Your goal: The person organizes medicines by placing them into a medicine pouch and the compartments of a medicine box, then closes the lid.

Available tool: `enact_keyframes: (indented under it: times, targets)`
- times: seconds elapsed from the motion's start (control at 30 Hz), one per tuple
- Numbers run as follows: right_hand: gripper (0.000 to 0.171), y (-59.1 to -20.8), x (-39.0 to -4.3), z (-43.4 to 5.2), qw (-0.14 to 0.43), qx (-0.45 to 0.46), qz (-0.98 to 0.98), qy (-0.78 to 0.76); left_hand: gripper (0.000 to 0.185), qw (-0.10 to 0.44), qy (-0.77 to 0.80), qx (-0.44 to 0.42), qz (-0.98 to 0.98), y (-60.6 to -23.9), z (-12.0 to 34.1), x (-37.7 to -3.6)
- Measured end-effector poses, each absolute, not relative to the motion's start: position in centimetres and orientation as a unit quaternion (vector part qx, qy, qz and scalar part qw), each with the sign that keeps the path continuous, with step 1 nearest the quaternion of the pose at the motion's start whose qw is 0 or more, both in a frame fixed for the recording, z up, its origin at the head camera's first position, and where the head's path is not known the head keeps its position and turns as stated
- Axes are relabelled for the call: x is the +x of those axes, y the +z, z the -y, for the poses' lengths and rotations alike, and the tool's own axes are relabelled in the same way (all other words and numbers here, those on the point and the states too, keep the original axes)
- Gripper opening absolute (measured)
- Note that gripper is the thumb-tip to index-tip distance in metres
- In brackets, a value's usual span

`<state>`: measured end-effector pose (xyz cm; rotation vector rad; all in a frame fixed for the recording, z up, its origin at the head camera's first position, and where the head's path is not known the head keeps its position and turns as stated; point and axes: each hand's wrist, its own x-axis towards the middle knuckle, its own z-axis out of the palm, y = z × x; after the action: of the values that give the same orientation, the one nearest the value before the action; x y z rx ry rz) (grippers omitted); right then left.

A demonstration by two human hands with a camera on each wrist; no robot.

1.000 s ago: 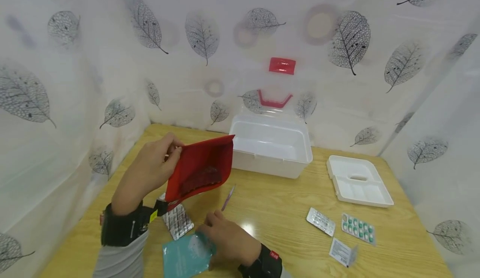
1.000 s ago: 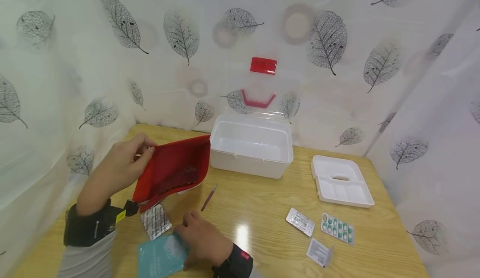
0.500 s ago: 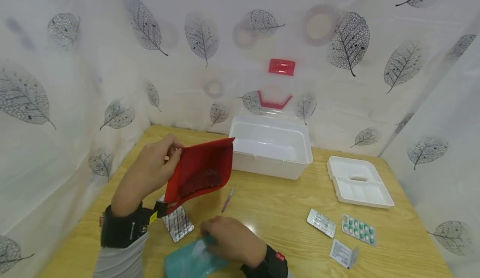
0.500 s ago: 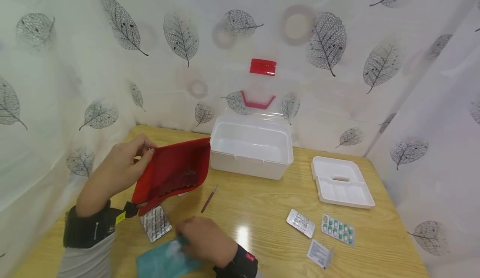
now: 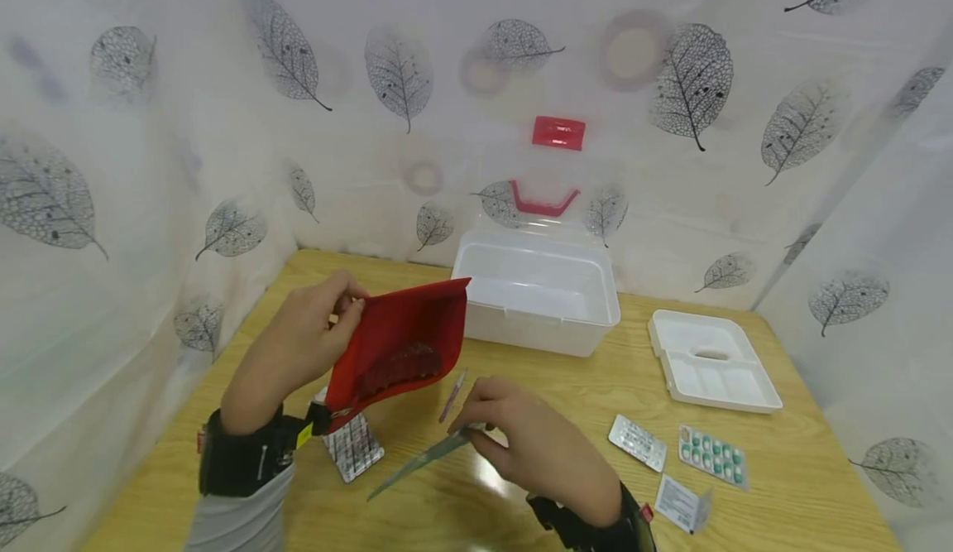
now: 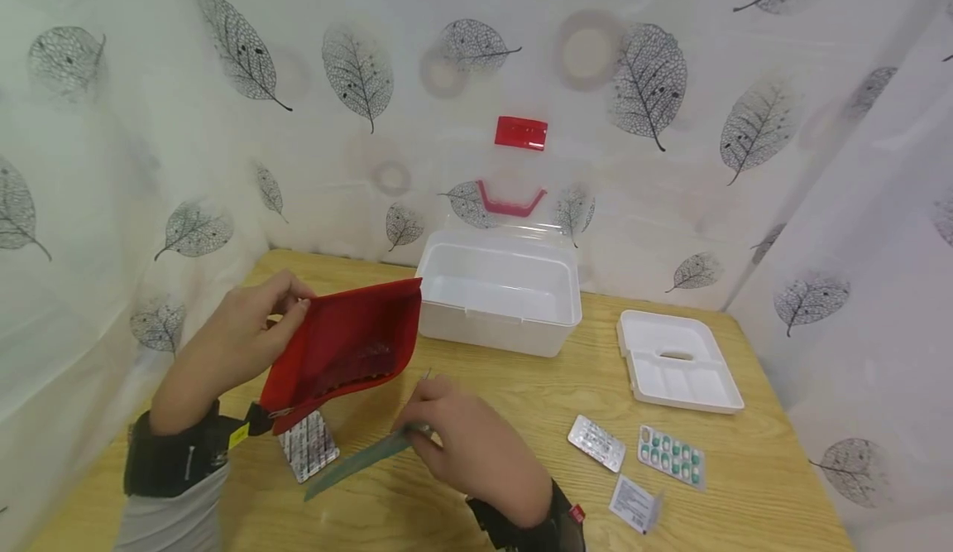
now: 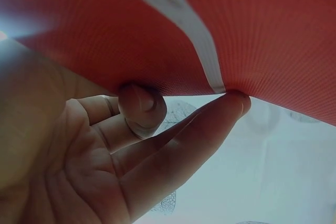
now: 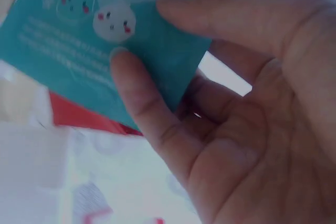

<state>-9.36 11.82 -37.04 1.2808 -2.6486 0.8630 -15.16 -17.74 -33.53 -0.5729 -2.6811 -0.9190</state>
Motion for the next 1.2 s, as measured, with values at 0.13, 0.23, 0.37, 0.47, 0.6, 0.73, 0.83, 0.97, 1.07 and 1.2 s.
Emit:
enact_keyframes:
  times: [0.13, 0.23, 0.37, 0.47, 0.6, 0.73, 0.83, 0.97, 1.07, 1.2]
  targets:
    - [0.019, -35.6, -9.7, -12.7, 0.117, 0.395, 0.855, 0.316, 0.015, 0.126, -0.318, -0.2, 0.918, -33.4, 17.9, -15.0]
    - [0.021, -35.1, -10.3, -12.6, 0.165, 0.386, 0.843, 0.336, 0.015, 0.122, -0.325, -0.2, 0.917, -33.4, 17.8, -15.0]
    - [0.022, -35.0, -11.2, -11.7, 0.2, 0.374, 0.84, 0.338, 0.015, 0.11, -0.333, -0.194, 0.916, -33.3, 17.8, -14.8]
    - [0.019, -35.3, -11.9, -10.7, 0.217, 0.367, 0.842, 0.329, 0.015, 0.108, -0.336, -0.195, 0.915, -33.4, 17.7, -14.7]
    - [0.017, -35.8, -12.3, -10.0, 0.213, 0.359, 0.849, 0.325, 0.014, 0.122, -0.328, -0.208, 0.913, -33.4, 17.7, -14.8]
    - [0.02, -36.0, -12.3, -10.4, 0.224, 0.34, 0.846, 0.345, 0.013, 0.129, -0.326, -0.214, 0.912, -33.4, 17.7, -14.9]
    - [0.022, -36.3, -12.4, -10.2, 0.254, 0.331, 0.833, 0.364, 0.013, 0.128, -0.332, -0.216, 0.909, -33.4, 17.7, -14.9]
    - [0.025, -37.0, -12.6, -9.1, 0.259, 0.341, 0.828, 0.362, 0.012, 0.122, -0.336, -0.222, 0.907, -33.5, 17.5, -14.8]
    - [0.024, -37.4, -12.5, -8.3, 0.251, 0.354, 0.83, 0.35, 0.011, 0.121, -0.336, -0.229, 0.905, -33.5, 17.4, -14.7]
    - [0.024, -37.7, -12.3, -7.4, 0.249, 0.366, 0.833, 0.331, 0.011, 0.119, -0.347, -0.242, 0.898, -33.5, 17.4, -14.8]
